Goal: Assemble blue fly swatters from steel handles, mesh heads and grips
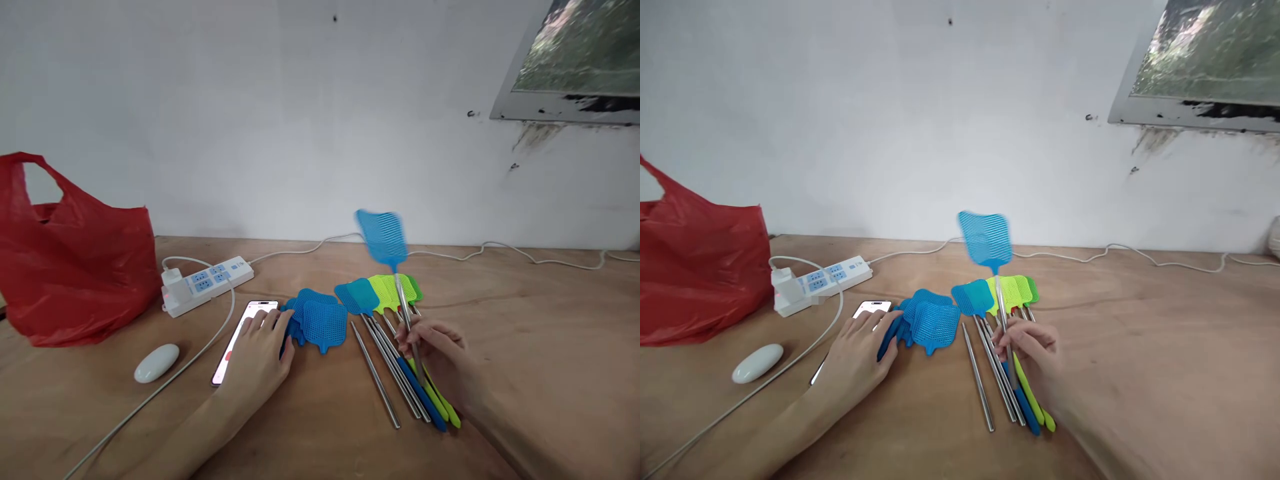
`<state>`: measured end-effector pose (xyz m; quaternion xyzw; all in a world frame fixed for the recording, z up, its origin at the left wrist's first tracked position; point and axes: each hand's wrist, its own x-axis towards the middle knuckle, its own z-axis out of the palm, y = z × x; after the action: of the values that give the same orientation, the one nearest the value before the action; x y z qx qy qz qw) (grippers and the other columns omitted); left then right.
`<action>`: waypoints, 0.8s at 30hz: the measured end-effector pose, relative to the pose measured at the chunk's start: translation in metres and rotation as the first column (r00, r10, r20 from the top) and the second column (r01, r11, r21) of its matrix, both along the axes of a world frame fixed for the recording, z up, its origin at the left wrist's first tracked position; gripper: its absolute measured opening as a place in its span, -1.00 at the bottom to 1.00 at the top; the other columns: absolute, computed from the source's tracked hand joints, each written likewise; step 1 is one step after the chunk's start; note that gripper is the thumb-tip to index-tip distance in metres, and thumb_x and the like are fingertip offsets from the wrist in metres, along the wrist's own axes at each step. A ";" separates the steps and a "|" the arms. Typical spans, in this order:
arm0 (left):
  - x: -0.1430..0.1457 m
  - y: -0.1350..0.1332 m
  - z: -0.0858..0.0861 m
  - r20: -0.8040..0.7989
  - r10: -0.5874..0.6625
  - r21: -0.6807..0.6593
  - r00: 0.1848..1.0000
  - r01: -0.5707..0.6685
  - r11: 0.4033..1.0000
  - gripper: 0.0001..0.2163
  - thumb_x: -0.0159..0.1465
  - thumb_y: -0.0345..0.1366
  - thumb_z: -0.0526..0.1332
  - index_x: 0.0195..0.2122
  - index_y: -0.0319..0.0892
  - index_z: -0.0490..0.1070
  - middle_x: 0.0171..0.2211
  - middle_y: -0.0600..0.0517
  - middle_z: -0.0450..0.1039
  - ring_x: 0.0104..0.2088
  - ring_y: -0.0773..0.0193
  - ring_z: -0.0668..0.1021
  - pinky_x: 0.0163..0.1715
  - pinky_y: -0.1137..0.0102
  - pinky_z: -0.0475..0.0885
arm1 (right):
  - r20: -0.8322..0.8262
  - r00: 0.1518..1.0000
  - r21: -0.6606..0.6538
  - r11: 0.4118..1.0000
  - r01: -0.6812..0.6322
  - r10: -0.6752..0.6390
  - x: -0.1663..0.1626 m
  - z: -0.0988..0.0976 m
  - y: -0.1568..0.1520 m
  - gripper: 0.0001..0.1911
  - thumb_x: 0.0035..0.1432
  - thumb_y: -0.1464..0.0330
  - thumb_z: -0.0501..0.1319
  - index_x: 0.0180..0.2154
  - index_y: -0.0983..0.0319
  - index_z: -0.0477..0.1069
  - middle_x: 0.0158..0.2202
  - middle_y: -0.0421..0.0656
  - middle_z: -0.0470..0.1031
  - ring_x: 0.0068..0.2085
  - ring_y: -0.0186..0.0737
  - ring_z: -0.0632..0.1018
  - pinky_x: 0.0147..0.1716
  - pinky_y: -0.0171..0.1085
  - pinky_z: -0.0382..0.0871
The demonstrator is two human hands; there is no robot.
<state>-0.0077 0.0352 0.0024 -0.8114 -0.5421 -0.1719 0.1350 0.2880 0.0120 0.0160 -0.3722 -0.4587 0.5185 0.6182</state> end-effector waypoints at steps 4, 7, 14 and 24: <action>0.000 0.001 -0.002 -0.057 0.018 -0.045 0.998 -0.021 0.999 -0.68 0.29 -0.50 0.06 -0.01 -0.21 0.50 -0.12 -0.17 0.55 -0.11 -0.13 0.53 -0.12 0.05 0.42 | 0.095 0.995 -0.014 0.999 0.045 -0.043 0.001 -0.008 0.006 -0.67 -0.05 0.07 0.52 -0.60 0.14 0.60 -0.54 -0.16 0.49 -0.51 -0.24 0.43 -0.55 -0.29 0.32; -0.001 0.003 -0.009 -0.030 0.003 -0.058 1.000 -0.005 0.998 -0.66 0.26 -0.56 0.06 -0.02 -0.22 0.50 -0.13 -0.16 0.52 -0.11 -0.09 0.52 -0.10 0.08 0.43 | 0.138 0.990 -0.051 0.998 0.032 -0.025 0.002 -0.014 0.009 -0.65 0.03 0.09 0.49 -0.59 0.19 0.59 -0.60 -0.19 0.41 -0.56 -0.29 0.39 -0.61 -0.32 0.25; -0.006 0.008 -0.019 0.089 -0.085 -0.034 0.992 0.089 0.995 -0.64 0.28 -0.60 0.01 -0.07 -0.14 0.48 -0.14 -0.10 0.50 -0.12 0.00 0.52 -0.11 0.15 0.48 | 0.162 0.987 -0.096 0.995 0.017 -0.001 -0.005 -0.017 0.006 -0.57 0.00 0.05 0.48 -0.62 0.21 0.50 -0.63 -0.22 0.37 -0.58 -0.32 0.37 -0.62 -0.35 0.22; 0.006 -0.012 0.009 0.750 -0.184 -0.087 0.635 0.371 0.925 -0.72 0.37 -0.31 0.20 0.09 -0.04 0.47 -0.13 0.01 0.63 -0.24 0.20 0.60 -0.18 0.33 0.52 | 0.112 0.993 -0.109 0.993 0.038 -0.026 -0.006 -0.019 0.008 -0.59 0.12 0.01 0.42 -0.15 0.14 0.53 -0.53 -0.30 0.45 -0.69 -0.54 0.10 -0.72 -0.43 -0.12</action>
<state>-0.0021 0.0232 0.0116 -0.7587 -0.4344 -0.4346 -0.2164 0.2816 0.0200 -0.0032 -0.4414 -0.4565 0.5118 0.5786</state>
